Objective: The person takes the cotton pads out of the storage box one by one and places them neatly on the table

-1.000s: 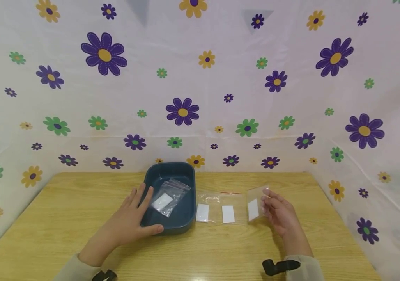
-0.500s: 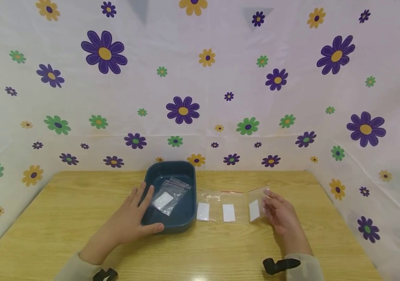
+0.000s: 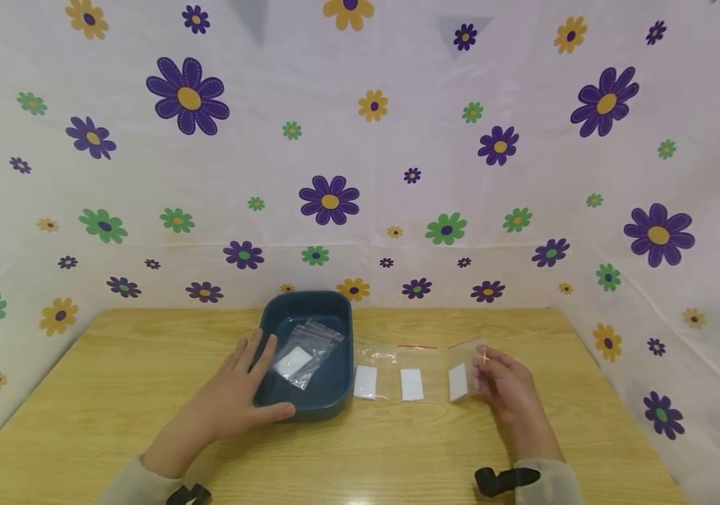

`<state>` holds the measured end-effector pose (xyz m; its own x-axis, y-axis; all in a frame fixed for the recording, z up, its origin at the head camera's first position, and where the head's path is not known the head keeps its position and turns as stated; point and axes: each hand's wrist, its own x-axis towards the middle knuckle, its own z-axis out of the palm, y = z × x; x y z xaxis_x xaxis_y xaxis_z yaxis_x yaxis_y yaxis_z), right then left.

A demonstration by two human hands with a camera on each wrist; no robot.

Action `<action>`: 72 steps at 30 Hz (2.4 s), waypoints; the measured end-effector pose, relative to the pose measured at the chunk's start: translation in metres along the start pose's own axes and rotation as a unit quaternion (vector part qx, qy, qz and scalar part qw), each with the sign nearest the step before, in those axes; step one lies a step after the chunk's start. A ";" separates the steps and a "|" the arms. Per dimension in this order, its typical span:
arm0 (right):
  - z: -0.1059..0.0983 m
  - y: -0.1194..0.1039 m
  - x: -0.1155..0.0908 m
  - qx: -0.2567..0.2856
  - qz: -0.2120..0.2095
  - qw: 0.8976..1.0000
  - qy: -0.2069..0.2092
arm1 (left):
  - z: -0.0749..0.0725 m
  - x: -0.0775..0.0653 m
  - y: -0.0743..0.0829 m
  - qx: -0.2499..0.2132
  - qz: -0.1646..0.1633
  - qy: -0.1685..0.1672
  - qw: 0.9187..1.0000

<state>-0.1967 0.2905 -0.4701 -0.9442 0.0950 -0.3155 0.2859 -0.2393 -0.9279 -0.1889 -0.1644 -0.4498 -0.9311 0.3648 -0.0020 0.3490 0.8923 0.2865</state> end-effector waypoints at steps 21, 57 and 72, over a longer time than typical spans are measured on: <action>0.004 0.002 -0.003 -0.277 -0.043 0.956 0.089 | 0.000 0.001 -0.001 -0.002 -0.003 0.004 1.000; 0.001 -0.006 -0.015 -0.452 -0.091 0.880 0.115 | 0.000 0.000 0.000 -0.007 -0.001 0.002 1.000; 0.013 -0.013 -0.016 -0.323 -0.066 0.939 0.095 | -0.001 -0.001 0.001 -0.008 0.001 0.004 1.000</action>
<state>-0.1875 0.2791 -0.4503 -0.9497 0.2673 -0.1629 0.2663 0.4166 -0.8692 -0.1878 -0.1643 -0.4491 -0.9315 0.3638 0.0052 0.3483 0.8873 0.3024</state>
